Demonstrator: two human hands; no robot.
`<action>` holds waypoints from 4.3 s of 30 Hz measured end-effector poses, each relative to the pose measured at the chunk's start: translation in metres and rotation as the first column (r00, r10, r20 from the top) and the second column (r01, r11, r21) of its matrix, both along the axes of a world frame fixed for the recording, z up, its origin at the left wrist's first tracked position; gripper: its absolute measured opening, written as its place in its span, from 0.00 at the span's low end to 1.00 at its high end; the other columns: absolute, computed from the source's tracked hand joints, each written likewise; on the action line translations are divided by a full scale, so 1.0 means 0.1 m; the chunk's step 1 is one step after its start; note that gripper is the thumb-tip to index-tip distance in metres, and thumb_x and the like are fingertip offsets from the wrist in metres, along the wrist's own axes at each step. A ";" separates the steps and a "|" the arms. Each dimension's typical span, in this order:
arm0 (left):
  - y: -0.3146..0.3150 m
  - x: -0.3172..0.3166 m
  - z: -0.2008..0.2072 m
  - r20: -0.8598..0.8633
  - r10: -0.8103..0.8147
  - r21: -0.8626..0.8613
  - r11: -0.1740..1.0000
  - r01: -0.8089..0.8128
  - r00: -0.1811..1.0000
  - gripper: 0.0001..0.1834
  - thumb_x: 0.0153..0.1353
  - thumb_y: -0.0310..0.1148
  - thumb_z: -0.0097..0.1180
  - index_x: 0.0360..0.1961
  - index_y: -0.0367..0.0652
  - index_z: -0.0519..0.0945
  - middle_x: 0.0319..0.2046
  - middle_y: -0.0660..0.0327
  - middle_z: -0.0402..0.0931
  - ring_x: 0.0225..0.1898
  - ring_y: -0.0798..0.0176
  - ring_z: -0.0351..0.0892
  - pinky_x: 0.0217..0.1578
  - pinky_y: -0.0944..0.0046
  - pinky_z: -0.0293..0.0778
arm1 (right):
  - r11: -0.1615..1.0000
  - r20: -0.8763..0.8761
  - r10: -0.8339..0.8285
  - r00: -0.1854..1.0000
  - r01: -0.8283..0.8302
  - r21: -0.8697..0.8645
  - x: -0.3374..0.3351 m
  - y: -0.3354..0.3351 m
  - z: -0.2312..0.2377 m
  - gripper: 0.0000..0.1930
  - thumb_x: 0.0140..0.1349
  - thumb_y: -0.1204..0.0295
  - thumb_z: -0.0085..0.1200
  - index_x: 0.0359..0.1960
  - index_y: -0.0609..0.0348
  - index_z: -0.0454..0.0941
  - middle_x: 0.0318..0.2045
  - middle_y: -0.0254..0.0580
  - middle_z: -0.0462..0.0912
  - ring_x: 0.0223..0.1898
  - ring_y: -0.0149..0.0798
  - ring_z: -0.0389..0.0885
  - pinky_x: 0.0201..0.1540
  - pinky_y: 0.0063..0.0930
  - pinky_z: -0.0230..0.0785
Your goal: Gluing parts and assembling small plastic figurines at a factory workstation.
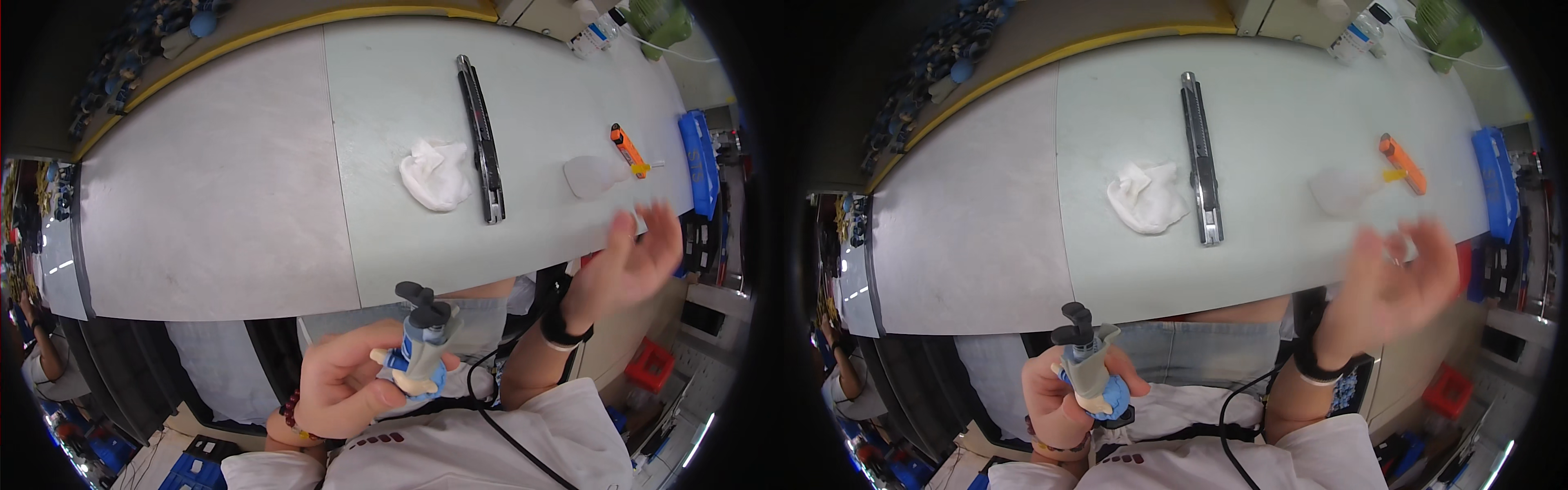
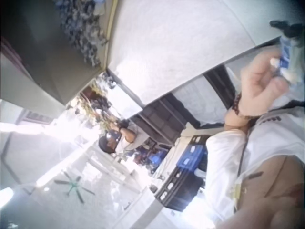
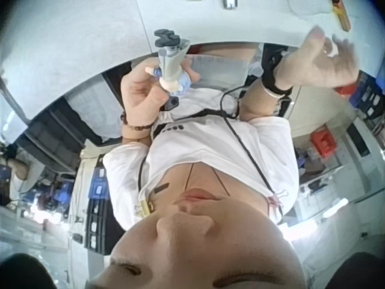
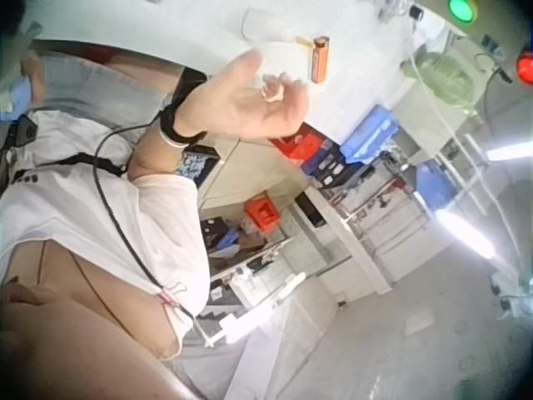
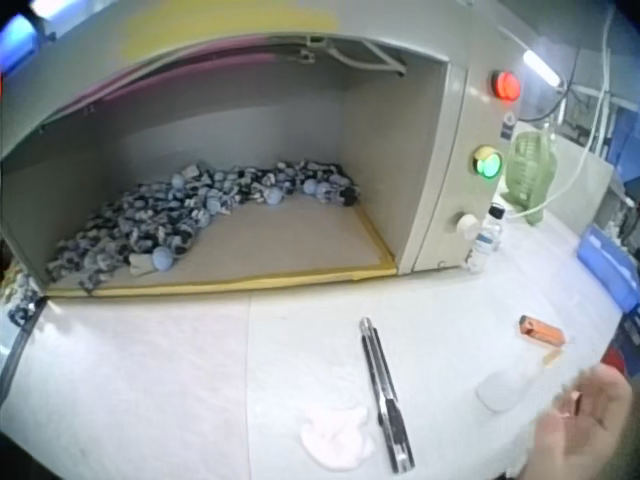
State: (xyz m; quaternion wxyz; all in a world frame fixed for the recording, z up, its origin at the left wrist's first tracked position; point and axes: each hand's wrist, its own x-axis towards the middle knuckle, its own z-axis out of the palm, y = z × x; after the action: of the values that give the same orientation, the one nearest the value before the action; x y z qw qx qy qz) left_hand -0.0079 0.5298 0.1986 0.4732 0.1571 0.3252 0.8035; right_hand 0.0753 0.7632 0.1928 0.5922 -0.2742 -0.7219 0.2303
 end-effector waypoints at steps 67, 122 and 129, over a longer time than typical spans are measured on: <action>0.01 0.08 0.07 -0.399 -0.044 -0.253 0.965 -0.064 0.916 0.20 0.51 0.34 0.56 0.39 0.27 0.70 0.30 0.50 0.74 0.30 0.62 0.76 0.32 0.70 0.70 | 0.422 0.069 0.901 0.429 -0.901 0.098 0.02 -0.70 0.07 0.14 0.31 0.79 0.65 0.19 0.57 0.69 0.28 0.39 0.78 0.24 0.33 0.73 0.26 0.23 0.63; -0.03 0.13 0.11 -0.428 -0.010 -0.262 0.959 -0.113 0.904 0.21 0.54 0.39 0.51 0.36 0.27 0.70 0.33 0.50 0.76 0.32 0.68 0.76 0.34 0.70 0.71 | 0.470 0.009 0.881 0.473 -0.876 0.111 0.04 -0.83 0.12 0.13 0.39 0.83 0.61 0.16 0.58 0.65 0.31 0.42 0.77 0.30 0.38 0.75 0.32 0.28 0.70; -0.03 0.10 0.08 -0.396 0.019 -0.210 0.972 -0.110 0.918 0.19 0.55 0.35 0.52 0.40 0.27 0.69 0.33 0.51 0.74 0.31 0.61 0.75 0.33 0.70 0.70 | 0.511 -0.057 0.859 0.509 -0.849 0.135 -0.05 -0.85 0.07 0.14 0.39 0.80 0.62 0.17 0.59 0.65 0.30 0.45 0.78 0.28 0.39 0.76 0.29 0.29 0.70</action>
State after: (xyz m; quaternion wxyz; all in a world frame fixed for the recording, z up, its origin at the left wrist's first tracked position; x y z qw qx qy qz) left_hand 0.0025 0.5269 0.2065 0.3867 0.2481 0.5080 0.7286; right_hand 0.0705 0.6785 0.2001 0.4545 0.1574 -0.7369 0.4750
